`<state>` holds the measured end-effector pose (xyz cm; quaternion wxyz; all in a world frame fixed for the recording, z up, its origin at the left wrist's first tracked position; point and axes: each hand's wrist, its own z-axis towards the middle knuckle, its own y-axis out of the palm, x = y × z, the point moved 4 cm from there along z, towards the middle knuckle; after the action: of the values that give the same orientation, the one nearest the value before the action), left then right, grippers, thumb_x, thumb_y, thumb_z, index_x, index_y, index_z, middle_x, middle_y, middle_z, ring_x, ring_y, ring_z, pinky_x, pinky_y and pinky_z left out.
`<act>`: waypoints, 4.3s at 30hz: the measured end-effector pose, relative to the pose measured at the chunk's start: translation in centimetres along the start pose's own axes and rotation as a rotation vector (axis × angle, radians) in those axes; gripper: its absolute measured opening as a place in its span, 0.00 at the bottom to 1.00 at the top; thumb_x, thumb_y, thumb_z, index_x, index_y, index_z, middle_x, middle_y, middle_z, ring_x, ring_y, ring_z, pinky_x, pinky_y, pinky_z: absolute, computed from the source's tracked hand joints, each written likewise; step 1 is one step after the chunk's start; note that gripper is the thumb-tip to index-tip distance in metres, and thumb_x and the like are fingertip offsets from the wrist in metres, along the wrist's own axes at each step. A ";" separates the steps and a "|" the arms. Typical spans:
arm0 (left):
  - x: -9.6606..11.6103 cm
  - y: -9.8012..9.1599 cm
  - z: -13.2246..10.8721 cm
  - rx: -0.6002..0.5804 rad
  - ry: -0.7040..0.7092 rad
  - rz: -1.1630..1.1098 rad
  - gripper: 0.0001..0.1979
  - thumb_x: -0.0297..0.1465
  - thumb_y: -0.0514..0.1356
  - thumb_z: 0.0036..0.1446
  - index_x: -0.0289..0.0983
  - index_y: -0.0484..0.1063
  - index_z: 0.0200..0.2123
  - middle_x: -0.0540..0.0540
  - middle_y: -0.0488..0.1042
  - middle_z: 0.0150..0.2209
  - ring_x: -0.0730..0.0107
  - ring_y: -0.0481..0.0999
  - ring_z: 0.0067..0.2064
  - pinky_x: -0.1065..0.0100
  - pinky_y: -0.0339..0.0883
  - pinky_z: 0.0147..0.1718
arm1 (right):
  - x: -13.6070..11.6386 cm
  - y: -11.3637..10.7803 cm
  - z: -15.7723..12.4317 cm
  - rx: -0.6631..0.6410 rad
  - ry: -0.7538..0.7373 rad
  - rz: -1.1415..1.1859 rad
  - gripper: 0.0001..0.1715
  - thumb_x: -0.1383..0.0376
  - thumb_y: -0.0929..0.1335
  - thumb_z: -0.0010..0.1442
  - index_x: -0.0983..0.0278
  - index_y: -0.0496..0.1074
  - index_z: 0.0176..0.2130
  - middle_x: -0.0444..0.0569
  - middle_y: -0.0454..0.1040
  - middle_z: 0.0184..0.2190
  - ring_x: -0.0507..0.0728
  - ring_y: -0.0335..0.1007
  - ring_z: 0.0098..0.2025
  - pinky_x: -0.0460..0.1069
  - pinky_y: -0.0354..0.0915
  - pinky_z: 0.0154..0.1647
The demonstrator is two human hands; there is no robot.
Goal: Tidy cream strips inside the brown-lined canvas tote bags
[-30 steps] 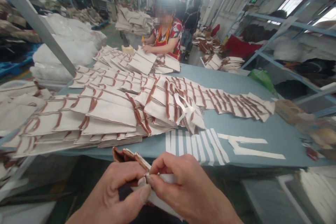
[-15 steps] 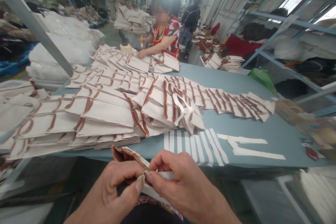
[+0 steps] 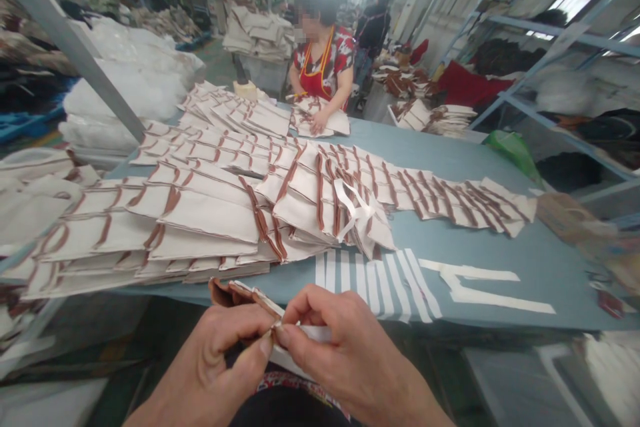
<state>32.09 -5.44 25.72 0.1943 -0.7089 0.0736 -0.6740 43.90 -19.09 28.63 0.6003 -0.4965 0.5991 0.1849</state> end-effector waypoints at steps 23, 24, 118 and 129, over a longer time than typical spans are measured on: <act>-0.1 0.0 1.1 0.011 0.048 -0.095 0.24 0.36 0.57 0.75 0.38 0.66 0.22 0.57 0.65 0.21 0.77 0.64 0.24 0.78 0.58 0.24 | 0.8 1.0 0.2 0.014 0.113 0.140 0.13 0.58 0.73 0.63 0.60 0.71 0.31 0.37 0.66 0.22 0.50 0.60 0.24 0.44 0.54 0.26; -0.2 0.0 1.0 0.001 0.054 -0.078 0.25 0.36 0.56 0.76 0.38 0.65 0.23 0.56 0.65 0.22 0.77 0.64 0.24 0.77 0.59 0.25 | 0.8 1.0 0.2 0.008 0.126 0.150 0.13 0.57 0.73 0.63 0.60 0.71 0.32 0.37 0.66 0.22 0.49 0.60 0.24 0.44 0.54 0.25; -3.9 0.3 -1.6 0.201 -0.338 -0.156 0.27 0.54 0.57 0.72 0.40 0.80 0.31 0.47 0.78 0.31 0.59 0.77 0.36 0.66 0.75 0.36 | 3.6 4.3 0.3 -0.098 0.316 0.448 0.20 0.54 0.73 0.65 0.58 0.61 0.32 0.34 0.59 0.22 0.49 0.52 0.24 0.45 0.48 0.25; -2.9 -0.8 -0.8 -0.053 -0.198 -0.199 0.24 0.49 0.60 0.71 0.38 0.77 0.29 0.50 0.74 0.31 0.67 0.71 0.33 0.72 0.65 0.32 | 2.5 4.2 -0.3 -0.089 0.258 0.388 0.20 0.53 0.74 0.63 0.59 0.64 0.32 0.35 0.61 0.22 0.49 0.53 0.25 0.45 0.49 0.25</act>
<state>30.95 -3.75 23.38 0.1141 -0.7806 0.0012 -0.6145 40.86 -18.45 24.87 0.4494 -0.4174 0.7465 0.2581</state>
